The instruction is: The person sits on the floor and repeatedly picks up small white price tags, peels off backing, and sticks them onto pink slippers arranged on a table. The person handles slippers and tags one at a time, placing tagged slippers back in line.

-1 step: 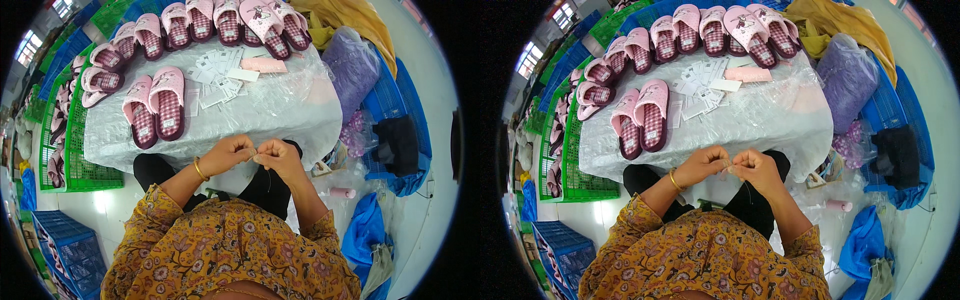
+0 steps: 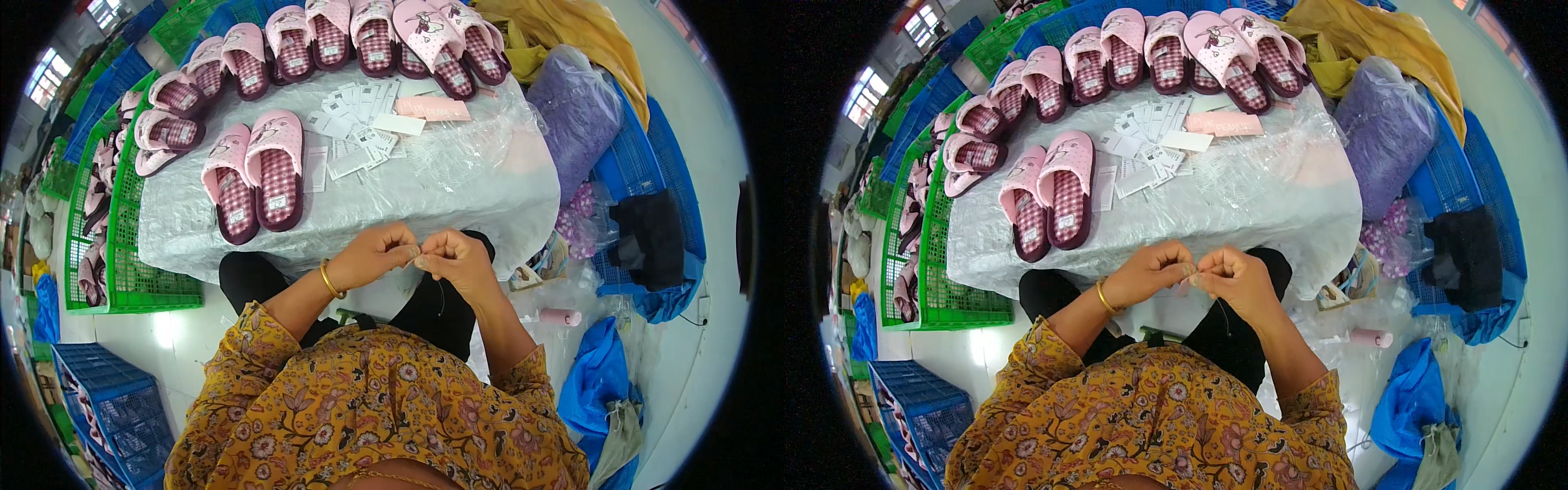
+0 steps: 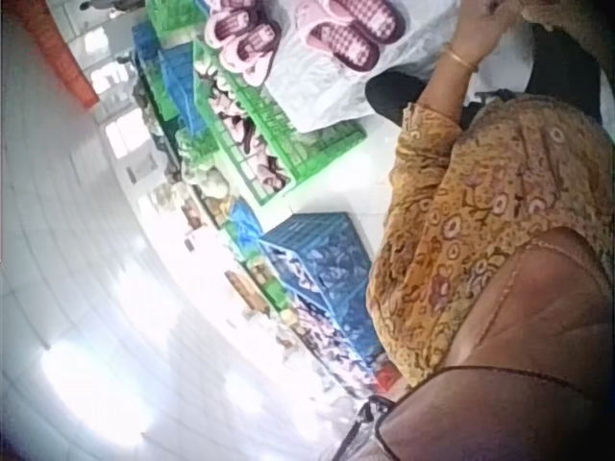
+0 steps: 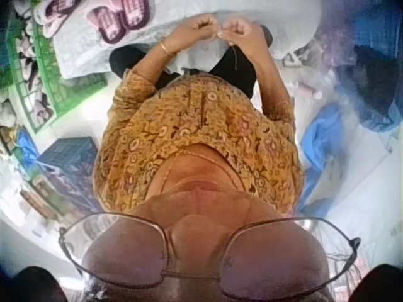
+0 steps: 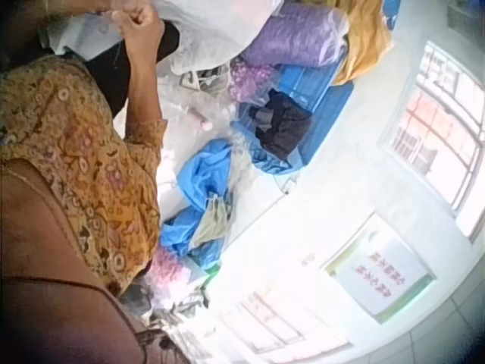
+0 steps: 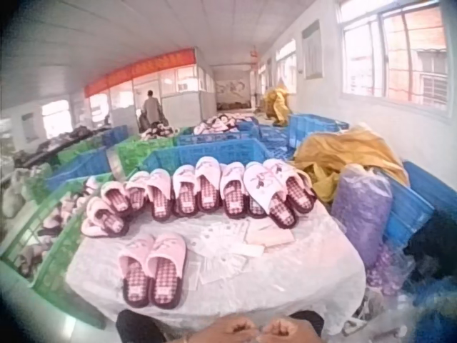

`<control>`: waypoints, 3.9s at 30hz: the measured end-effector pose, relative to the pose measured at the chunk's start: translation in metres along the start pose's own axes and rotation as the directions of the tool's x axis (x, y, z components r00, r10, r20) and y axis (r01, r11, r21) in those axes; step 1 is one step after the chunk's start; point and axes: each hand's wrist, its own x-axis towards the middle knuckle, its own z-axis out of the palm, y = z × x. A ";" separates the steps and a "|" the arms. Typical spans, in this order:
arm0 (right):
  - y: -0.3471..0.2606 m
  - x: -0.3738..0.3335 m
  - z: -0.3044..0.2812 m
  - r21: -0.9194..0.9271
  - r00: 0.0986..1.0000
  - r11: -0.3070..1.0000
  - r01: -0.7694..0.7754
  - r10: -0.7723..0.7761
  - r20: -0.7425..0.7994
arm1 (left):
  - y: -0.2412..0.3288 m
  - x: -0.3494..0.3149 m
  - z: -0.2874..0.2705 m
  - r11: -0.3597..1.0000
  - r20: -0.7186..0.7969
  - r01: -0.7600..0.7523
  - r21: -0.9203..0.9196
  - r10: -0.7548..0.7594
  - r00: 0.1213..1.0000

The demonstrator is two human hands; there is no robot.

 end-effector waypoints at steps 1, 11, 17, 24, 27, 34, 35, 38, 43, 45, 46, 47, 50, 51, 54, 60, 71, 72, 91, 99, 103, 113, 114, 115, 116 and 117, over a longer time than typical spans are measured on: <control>0.001 0.000 0.001 -0.012 1.000 1.000 -0.002 0.002 0.002 | -0.002 -0.001 0.001 0.997 -0.024 -0.052 0.065 0.054 0.998; -0.013 0.004 0.004 -0.469 0.980 0.861 0.196 -0.194 0.054 | 0.009 -0.008 -0.004 0.833 -0.197 -0.219 0.509 0.360 0.912; 0.009 0.024 0.007 -0.164 0.993 0.980 0.117 -0.118 0.003 | 0.009 0.004 -0.020 0.839 -0.226 -0.252 0.482 0.397 0.890; 0.012 0.049 0.003 -0.298 0.934 0.898 0.323 -0.354 -0.055 | 0.036 0.058 -0.155 0.152 -0.214 0.162 0.975 0.442 0.871; 0.025 0.055 0.001 -0.280 0.959 0.931 0.236 -0.270 -0.090 | 0.028 0.097 -0.188 0.029 -0.222 0.220 0.975 0.155 0.963; 0.037 0.050 -0.010 -0.150 0.958 0.960 0.236 -0.256 -0.131 | 0.023 0.111 -0.211 -0.142 0.011 0.012 0.990 0.158 0.987; 0.039 0.050 -0.011 -0.137 0.956 0.962 0.236 -0.256 -0.146 | 0.020 0.113 -0.215 -0.165 0.058 -0.025 0.986 0.199 0.978; 0.039 0.048 -0.008 -0.089 0.959 0.970 0.224 -0.236 -0.159 | 0.023 0.109 -0.218 -0.246 0.137 -0.063 0.967 0.298 0.945; 0.034 0.041 -0.008 -0.011 0.967 0.979 0.203 -0.203 -0.154 | 0.033 0.113 -0.207 -0.367 0.158 -0.024 0.930 0.342 0.926; 0.035 0.039 -0.008 -0.002 0.960 0.974 0.228 -0.225 -0.167 | 0.040 0.110 -0.205 -0.366 0.171 -0.036 0.930 0.344 0.923; 0.035 0.039 -0.008 0.001 0.956 0.970 0.241 -0.237 -0.175 | 0.041 0.109 -0.206 -0.366 0.179 -0.043 0.930 0.346 0.921; 0.034 0.038 -0.009 -0.006 0.960 0.974 0.227 -0.224 -0.170 | 0.041 0.108 -0.208 -0.365 0.175 -0.038 0.930 0.351 0.920; 0.034 0.037 -0.009 -0.030 0.968 0.981 0.191 -0.193 -0.160 | 0.035 0.103 -0.215 -0.361 0.181 -0.025 0.932 0.405 0.896; 0.032 0.036 -0.008 -0.037 0.968 0.982 0.186 -0.190 -0.163 | 0.036 0.099 -0.218 -0.361 0.197 -0.025 0.932 0.449 0.872; 0.029 0.034 -0.004 -0.051 0.958 0.976 0.212 -0.218 -0.185 | 0.048 0.084 -0.226 -0.350 0.202 0.006 0.937 0.553 0.808; 0.016 0.039 -0.009 -0.164 0.909 0.945 0.282 -0.318 -0.269 | 0.094 0.043 -0.188 -0.365 0.365 -0.112 0.924 0.757 0.542; -0.023 0.056 0.045 0.223 0.949 0.922 0.316 -0.307 -0.077 | 0.079 0.000 -0.085 -0.240 0.331 -0.243 0.940 0.816 0.475; -0.022 0.053 0.048 0.203 0.951 0.929 0.308 -0.299 -0.077 | 0.076 -0.002 -0.084 -0.205 0.305 -0.249 0.946 0.821 0.482; -0.017 0.035 0.064 -0.338 0.762 0.764 0.550 -0.625 -0.172 | 0.038 -0.040 -0.029 0.953 -0.447 -0.290 0.086 0.297 0.844; -0.014 0.039 0.063 -0.329 0.714 0.722 0.608 -0.679 -0.171 | 0.019 -0.034 -0.020 0.970 -0.584 -0.228 0.080 0.231 0.778; -0.017 0.040 0.062 -0.231 0.809 0.820 0.523 -0.563 -0.168 | 0.019 -0.031 -0.018 0.978 -0.555 -0.207 -0.003 0.171 0.814; -0.003 0.043 0.057 -0.333 0.816 0.801 0.498 -0.563 -0.133 | 0.000 -0.028 -0.015 0.965 -0.548 -0.231 -0.126 0.127 0.827; -0.003 0.043 0.053 -0.403 0.784 0.755 0.518 -0.607 -0.129 | -0.001 -0.028 -0.016 0.973 -0.573 -0.215 -0.078 0.133 0.808; -0.003 0.043 0.052 -0.471 0.750 0.703 0.533 -0.650 -0.121 | -0.002 -0.027 -0.016 0.980 -0.598 -0.197 -0.030 0.140 0.789; -0.004 0.042 0.053 -0.396 0.802 0.773 0.497 -0.583 -0.132 | -0.005 -0.027 -0.017 0.977 -0.607 -0.211 0.009 0.173 0.776; -0.005 0.037 0.055 -0.319 0.849 0.834 0.450 -0.510 -0.138 | -0.008 -0.026 -0.017 0.974 -0.611 -0.224 0.047 0.205 0.764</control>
